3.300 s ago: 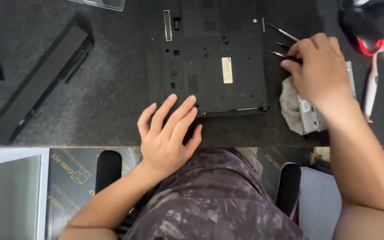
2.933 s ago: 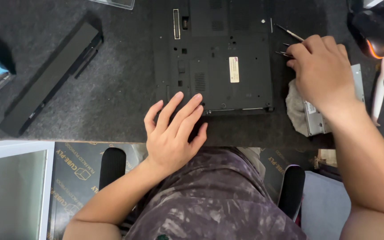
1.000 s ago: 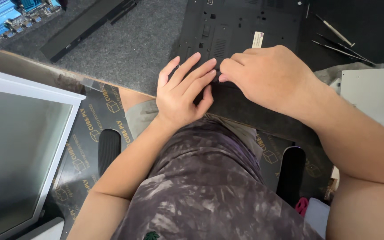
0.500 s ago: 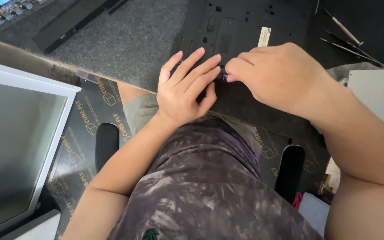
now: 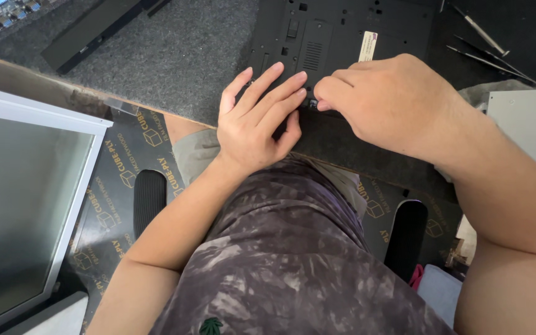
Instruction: The person uses a screwdriver to remove screws from the bottom of a black computer case. They then pick up a silver optical drive and slide it into the bay on the side of the case. Finally, they use the screwdriver to fasten screws into the bottom of the case again.
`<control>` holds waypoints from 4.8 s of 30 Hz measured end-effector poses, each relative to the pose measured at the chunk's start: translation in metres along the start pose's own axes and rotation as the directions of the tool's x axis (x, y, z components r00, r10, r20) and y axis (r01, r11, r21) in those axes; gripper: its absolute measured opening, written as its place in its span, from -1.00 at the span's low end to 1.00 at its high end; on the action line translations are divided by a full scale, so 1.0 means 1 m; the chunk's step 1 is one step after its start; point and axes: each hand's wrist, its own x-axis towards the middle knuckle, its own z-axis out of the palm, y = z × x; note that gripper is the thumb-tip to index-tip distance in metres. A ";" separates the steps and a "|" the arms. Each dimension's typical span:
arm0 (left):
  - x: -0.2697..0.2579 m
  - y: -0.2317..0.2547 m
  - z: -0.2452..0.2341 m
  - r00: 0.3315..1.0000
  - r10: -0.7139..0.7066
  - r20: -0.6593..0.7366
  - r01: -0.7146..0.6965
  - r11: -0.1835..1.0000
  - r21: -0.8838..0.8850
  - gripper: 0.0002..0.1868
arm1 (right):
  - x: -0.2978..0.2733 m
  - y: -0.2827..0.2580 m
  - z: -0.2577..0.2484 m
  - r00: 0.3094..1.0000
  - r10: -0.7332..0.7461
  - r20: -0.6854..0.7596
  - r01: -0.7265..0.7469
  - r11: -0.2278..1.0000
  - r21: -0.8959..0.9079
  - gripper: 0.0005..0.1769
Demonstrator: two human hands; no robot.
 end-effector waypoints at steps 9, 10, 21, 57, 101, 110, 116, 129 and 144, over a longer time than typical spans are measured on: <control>0.001 0.000 -0.001 1.000 -0.002 0.002 0.002 1.000 -0.014 -0.79 | 0.000 -0.002 0.001 1.000 -0.008 -0.008 0.008 0.999 -0.040 -0.74; 0.001 0.000 -0.001 1.000 -0.003 0.003 0.003 1.000 -0.015 -0.79 | 0.000 -0.003 0.000 1.000 -0.008 -0.007 0.007 0.999 -0.039 -0.74; 0.000 -0.001 0.000 1.000 0.011 0.000 -0.011 1.000 -0.012 -0.79 | -0.001 -0.004 0.001 0.999 0.040 -0.003 -0.040 0.992 -0.120 -0.78; 0.001 0.000 0.001 1.000 -0.005 0.008 0.005 1.000 -0.013 -0.80 | 0.006 0.000 0.017 0.978 -0.086 -0.190 0.010 0.930 -0.369 -0.14; 0.004 -0.027 -0.008 0.978 0.157 0.140 -0.141 0.983 -0.119 -0.75 | -0.006 -0.015 0.031 0.984 0.030 -0.173 -0.088 0.936 -0.340 -0.42; 0.004 -0.029 -0.008 0.979 0.160 0.123 -0.142 0.979 -0.143 -0.71 | -0.009 -0.023 0.026 0.983 0.116 -0.141 -0.159 0.922 -0.352 -0.48; 0.006 -0.027 -0.008 0.987 0.136 0.085 -0.122 0.980 -0.155 -0.70 | -0.036 -0.028 0.036 0.892 0.291 -0.345 -0.345 0.933 -0.103 -0.47; 0.002 -0.028 0.000 0.930 -0.174 0.323 0.214 0.972 -0.093 -0.53 | -0.098 -0.075 0.085 0.343 0.864 -0.369 -0.473 0.498 0.727 -0.91; 0.005 -0.027 -0.001 0.962 -0.094 0.256 0.116 0.990 -0.074 -0.61 | -0.087 -0.074 0.082 0.561 0.756 -0.336 -0.537 0.642 0.547 -0.96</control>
